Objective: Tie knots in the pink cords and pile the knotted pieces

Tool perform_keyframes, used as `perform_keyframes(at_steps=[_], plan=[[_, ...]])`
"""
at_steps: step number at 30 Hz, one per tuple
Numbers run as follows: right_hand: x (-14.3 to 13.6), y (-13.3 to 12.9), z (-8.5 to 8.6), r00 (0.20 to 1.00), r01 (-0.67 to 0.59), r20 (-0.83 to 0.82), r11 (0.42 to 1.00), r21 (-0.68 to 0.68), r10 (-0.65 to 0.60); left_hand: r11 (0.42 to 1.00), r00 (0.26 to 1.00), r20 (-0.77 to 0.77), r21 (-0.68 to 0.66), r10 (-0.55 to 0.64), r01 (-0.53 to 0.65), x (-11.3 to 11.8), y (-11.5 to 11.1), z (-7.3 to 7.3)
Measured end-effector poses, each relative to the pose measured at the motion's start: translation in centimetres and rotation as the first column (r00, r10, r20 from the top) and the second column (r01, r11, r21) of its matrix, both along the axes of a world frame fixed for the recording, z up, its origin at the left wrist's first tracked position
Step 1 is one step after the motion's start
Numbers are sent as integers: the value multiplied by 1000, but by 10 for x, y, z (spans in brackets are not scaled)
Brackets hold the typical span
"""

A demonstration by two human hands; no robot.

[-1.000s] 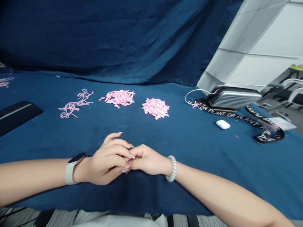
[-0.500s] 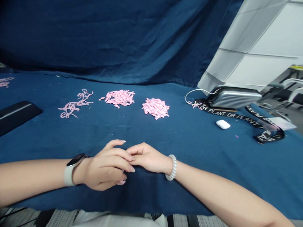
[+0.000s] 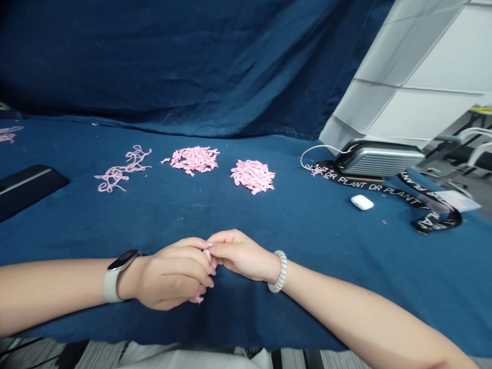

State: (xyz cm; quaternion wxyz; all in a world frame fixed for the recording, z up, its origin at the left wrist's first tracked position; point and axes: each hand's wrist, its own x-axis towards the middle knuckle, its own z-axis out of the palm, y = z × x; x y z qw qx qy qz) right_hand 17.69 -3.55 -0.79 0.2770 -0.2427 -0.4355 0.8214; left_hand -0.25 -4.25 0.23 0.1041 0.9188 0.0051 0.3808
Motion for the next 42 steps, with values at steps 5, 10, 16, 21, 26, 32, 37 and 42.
perform_keyframes(at_steps=[5,10,16,21,26,32,37,42], plan=[[0,-1,1,999,34,-13,999,-28,-35,1000,1000,13,-2,-28,28,-1,1,-2],[-1,-1,3,998,67,-3,997,-44,-67,997,999,-16,-65,-45,44,-1,2,-2],[-2,0,0,996,90,0,994,-67,-90,992,998,-2,-107,-63,63,0,0,0],[-3,-1,0,990,132,-39,986,-103,-137,904,985,91,-417,146,-95,1,0,-2],[-3,1,-2,956,294,9,956,7,-294,621,924,-47,-727,380,-293,1,8,-5],[3,9,-8,877,442,90,867,231,-472,461,894,-164,-810,418,-364,2,11,-4],[2,7,-6,885,427,73,864,265,-460,399,896,-187,-845,403,-356,4,12,-4],[2,5,-3,885,454,9,867,203,-466,331,901,-205,-880,382,-340,6,13,-4]])
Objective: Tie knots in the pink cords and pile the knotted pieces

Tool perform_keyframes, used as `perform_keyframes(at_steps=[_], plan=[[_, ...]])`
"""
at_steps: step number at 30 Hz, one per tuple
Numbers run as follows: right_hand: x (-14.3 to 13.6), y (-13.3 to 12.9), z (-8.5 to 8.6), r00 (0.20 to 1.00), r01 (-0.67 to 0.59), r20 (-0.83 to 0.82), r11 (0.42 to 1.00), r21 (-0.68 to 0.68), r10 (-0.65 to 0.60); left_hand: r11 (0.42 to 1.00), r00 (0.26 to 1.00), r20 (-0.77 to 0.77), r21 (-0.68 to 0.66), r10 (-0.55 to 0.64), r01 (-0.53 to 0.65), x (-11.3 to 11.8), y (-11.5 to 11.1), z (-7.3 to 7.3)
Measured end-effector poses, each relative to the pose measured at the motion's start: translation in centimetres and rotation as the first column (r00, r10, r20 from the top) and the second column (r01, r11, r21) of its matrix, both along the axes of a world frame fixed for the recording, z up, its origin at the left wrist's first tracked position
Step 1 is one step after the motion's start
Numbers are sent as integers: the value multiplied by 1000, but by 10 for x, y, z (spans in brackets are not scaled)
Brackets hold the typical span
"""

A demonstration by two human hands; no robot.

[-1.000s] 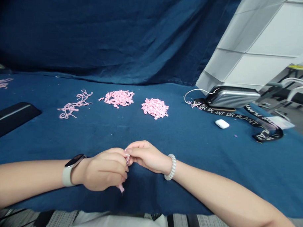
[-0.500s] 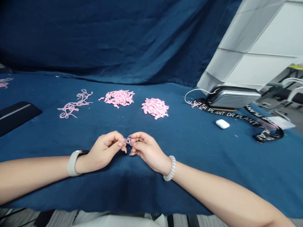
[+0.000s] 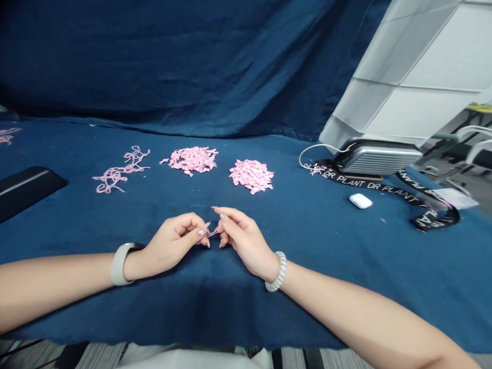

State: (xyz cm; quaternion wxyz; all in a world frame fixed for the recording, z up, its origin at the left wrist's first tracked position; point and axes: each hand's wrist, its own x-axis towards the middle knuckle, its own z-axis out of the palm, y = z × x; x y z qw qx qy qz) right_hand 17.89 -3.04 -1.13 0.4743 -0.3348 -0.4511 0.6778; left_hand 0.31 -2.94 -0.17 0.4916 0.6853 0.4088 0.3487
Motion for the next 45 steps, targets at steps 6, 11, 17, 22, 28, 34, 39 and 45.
perform_keyframes(at_steps=[6,11,17,22,28,34,39,45], plan=[[1,1,-4,993,-31,117,996,78,21,998,1000,-3,-50,-23,23,1,-1,4],[2,-1,-1,979,-78,197,990,113,55,996,999,-13,-74,-48,47,2,-2,5],[3,0,2,965,-119,252,978,170,74,992,992,-79,-75,-103,97,1,1,1],[3,0,1,967,-82,253,984,159,40,990,984,-115,-48,-137,132,1,2,1],[3,0,-2,982,-52,188,992,116,30,986,980,-113,-43,-166,162,2,2,-1],[1,0,2,974,-96,216,986,136,65,991,990,-114,98,-81,92,1,2,-2],[-1,-4,3,968,-143,229,977,158,105,916,996,-49,399,68,-43,-3,2,-3],[3,-10,5,846,-439,468,833,339,256,799,996,-80,601,32,23,-6,-1,-6]])
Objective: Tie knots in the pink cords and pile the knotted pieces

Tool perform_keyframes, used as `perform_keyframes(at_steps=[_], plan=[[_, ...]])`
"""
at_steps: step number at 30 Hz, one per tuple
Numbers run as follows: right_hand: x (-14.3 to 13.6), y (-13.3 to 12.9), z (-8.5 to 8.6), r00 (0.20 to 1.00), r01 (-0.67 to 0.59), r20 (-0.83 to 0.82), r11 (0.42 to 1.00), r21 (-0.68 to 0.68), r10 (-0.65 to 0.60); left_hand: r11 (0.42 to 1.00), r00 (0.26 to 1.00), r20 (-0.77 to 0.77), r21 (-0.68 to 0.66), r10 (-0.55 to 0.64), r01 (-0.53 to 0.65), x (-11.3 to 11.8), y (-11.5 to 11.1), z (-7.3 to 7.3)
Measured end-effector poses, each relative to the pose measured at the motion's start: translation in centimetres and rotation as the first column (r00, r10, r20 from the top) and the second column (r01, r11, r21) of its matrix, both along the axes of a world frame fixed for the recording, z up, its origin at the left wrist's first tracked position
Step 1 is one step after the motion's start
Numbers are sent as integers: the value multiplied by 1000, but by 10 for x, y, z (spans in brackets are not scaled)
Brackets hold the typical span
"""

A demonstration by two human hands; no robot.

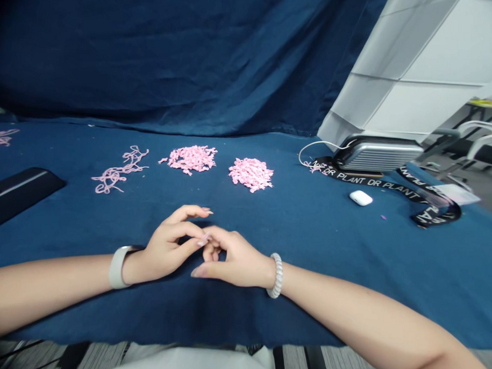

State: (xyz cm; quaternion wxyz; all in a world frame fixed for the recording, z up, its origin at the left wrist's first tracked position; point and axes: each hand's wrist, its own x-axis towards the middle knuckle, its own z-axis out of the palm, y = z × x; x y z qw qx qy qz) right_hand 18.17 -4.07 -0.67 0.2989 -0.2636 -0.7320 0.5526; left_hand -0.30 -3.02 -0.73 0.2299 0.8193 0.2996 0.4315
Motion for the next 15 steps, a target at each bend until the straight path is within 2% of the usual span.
perform_keyframes(at_steps=[2,4,11,15], plan=[[1,0,1,993,-16,118,993,113,2,997,998,-14,57,-55,56,1,-1,1],[1,0,2,989,-12,151,986,164,-13,991,996,-22,101,-88,90,2,-2,3],[-1,3,0,994,-72,90,976,204,54,944,983,-26,276,-182,182,2,-6,11],[1,7,1,991,-129,63,979,156,120,923,959,-81,261,-272,284,-3,-12,15]])
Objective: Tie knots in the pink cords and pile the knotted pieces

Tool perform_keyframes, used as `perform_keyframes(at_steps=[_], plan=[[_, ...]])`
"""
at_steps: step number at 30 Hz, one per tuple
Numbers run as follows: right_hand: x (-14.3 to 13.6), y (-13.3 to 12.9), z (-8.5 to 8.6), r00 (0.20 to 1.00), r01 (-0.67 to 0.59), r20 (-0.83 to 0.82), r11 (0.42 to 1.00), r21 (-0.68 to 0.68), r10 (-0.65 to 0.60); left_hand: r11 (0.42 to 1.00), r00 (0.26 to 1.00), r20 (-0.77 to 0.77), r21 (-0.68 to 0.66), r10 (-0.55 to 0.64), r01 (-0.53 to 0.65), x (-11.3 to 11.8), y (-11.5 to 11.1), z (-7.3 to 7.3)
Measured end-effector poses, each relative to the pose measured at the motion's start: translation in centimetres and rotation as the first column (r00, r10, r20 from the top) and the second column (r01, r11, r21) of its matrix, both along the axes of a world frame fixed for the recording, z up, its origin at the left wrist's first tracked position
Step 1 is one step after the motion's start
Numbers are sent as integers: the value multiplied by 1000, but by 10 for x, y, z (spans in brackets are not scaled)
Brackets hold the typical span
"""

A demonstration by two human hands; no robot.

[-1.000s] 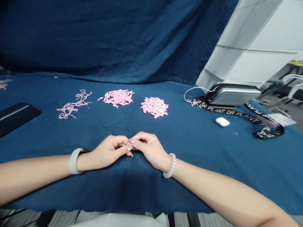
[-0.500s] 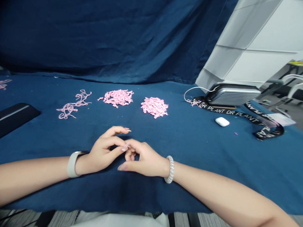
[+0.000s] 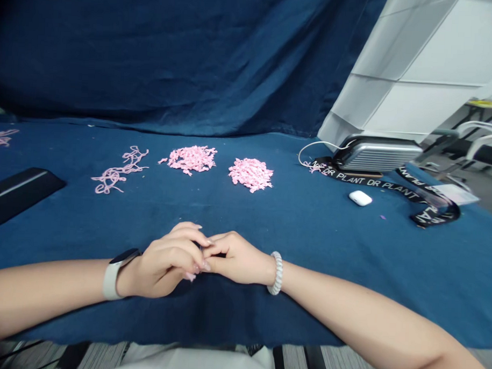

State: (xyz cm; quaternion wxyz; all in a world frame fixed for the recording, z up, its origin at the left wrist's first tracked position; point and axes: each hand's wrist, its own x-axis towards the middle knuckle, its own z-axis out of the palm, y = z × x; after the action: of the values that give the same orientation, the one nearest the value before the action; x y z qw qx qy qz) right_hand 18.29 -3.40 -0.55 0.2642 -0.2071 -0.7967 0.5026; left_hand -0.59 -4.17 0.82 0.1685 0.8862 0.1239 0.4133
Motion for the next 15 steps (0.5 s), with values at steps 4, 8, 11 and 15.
perform_keyframes(at_steps=[4,8,11,15], plan=[[5,4,5,998,-70,-13,994,-89,69,981,969,-164,-90,-185,172,-3,-9,3],[8,6,8,986,-166,18,981,-105,168,945,924,-246,71,-293,318,-1,-17,3],[8,7,7,982,-188,12,974,-128,191,895,923,-257,272,-288,355,1,-18,4],[10,10,7,978,-205,-15,962,-181,206,892,925,-257,286,-280,349,3,-18,5]])
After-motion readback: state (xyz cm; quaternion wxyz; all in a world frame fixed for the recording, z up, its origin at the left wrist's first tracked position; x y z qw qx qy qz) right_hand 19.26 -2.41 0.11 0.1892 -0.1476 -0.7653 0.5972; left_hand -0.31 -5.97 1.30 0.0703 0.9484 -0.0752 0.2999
